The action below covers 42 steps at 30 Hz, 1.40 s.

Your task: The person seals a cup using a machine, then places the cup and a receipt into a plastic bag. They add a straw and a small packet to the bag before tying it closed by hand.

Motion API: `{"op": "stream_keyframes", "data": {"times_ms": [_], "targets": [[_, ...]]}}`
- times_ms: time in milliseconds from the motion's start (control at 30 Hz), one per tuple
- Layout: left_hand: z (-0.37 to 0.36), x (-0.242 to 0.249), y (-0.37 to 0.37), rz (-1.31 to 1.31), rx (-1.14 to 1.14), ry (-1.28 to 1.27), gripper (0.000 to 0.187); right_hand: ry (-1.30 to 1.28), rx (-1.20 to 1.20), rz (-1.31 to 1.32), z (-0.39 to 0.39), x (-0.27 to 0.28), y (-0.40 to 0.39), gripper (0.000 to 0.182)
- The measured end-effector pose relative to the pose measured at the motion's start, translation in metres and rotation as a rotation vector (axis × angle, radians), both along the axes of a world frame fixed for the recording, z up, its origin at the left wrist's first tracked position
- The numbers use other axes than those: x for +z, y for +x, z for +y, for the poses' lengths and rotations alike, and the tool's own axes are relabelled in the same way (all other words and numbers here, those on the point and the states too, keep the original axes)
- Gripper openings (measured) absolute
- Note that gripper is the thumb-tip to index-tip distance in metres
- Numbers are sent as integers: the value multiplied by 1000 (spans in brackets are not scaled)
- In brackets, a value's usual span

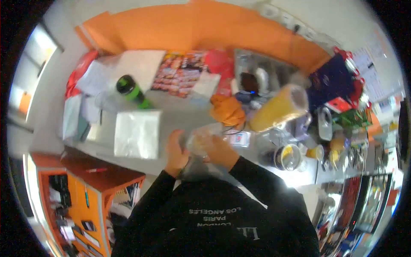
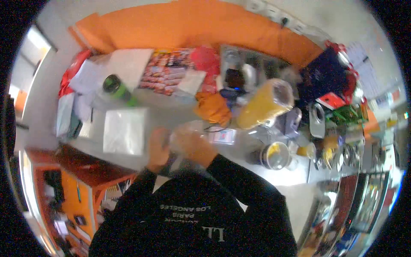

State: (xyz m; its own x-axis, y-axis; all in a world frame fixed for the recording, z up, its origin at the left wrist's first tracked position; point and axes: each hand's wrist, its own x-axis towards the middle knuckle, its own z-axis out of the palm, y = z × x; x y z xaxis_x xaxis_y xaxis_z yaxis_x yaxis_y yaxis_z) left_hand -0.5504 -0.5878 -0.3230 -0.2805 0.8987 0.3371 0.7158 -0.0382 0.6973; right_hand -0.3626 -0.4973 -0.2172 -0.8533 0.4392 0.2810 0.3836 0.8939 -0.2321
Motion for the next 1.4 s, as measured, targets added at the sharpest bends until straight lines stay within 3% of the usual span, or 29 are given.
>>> {"op": "stream_keyframes", "data": {"times_ms": [67,100,167,267,367,467,533,567,600,633,667,700,733,767,800,833,867,900,933,1000,1067,1100,1167,1200,1233,1267,1300,1400], "targets": [[6,49,17,-466,-177,26,59,-105,-56,-143,-2,-3,0,44],[11,83,30,-412,-299,35,57,-156,-43,-256,2,-13,-1,41],[19,133,52,-290,-530,63,54,-449,-186,-566,2,42,-13,35],[19,116,41,-136,-453,-45,34,-314,-233,-209,-10,36,3,31],[23,127,31,-239,-338,-109,15,-184,-207,-292,-15,52,24,41],[21,135,26,-515,-171,-216,7,-347,-131,-14,-21,109,73,48],[18,149,30,-473,-203,-197,24,-339,-40,291,-17,147,127,53],[20,151,33,-404,-203,-127,32,-503,-231,40,-10,166,164,52],[22,153,38,-335,-199,-58,39,-281,-618,269,3,131,195,51],[24,156,47,-250,-171,-12,45,-283,-1056,154,16,132,239,45],[30,159,61,-161,-139,34,52,-189,-1131,410,41,122,288,43],[35,162,69,-69,-101,79,58,-12,-1276,305,70,84,362,44],[38,161,71,-22,-94,67,56,222,-1270,222,91,33,444,52],[41,157,71,29,-81,54,53,136,-1482,-61,94,22,485,66],[45,153,70,80,-61,41,51,-29,-1510,-262,103,-32,561,92],[48,151,70,57,-33,1,46,89,-1604,-286,119,-98,622,110],[50,149,69,35,7,-41,42,-115,-1585,-202,123,-104,635,117],[49,149,65,12,51,-81,37,-186,-1387,-99,124,-107,636,114],[48,149,62,25,80,-47,32,-417,-1291,-46,127,-100,640,107],[43,149,56,51,105,19,21,-775,-1392,388,129,-115,621,83],[32,155,47,-191,103,-119,15,-780,-1471,278,121,-83,616,75],[28,156,43,-321,92,-181,12,-213,-1454,-84,121,-75,618,74],[20,160,33,-583,-45,-155,9,118,-1141,9,115,-68,644,76],[16,162,31,-713,-120,-138,8,-206,-1238,-8,94,6,583,73],[13,166,29,-784,-157,-112,8,-194,-1263,-18,81,45,553,72],[11,171,29,-854,-199,-83,7,-123,-1117,-23,72,64,551,69],[8,174,29,-923,-244,-58,7,-120,-1157,-54,55,113,490,71],[2,172,24,-907,-247,-63,11,-297,-920,135,16,212,348,78]]}}
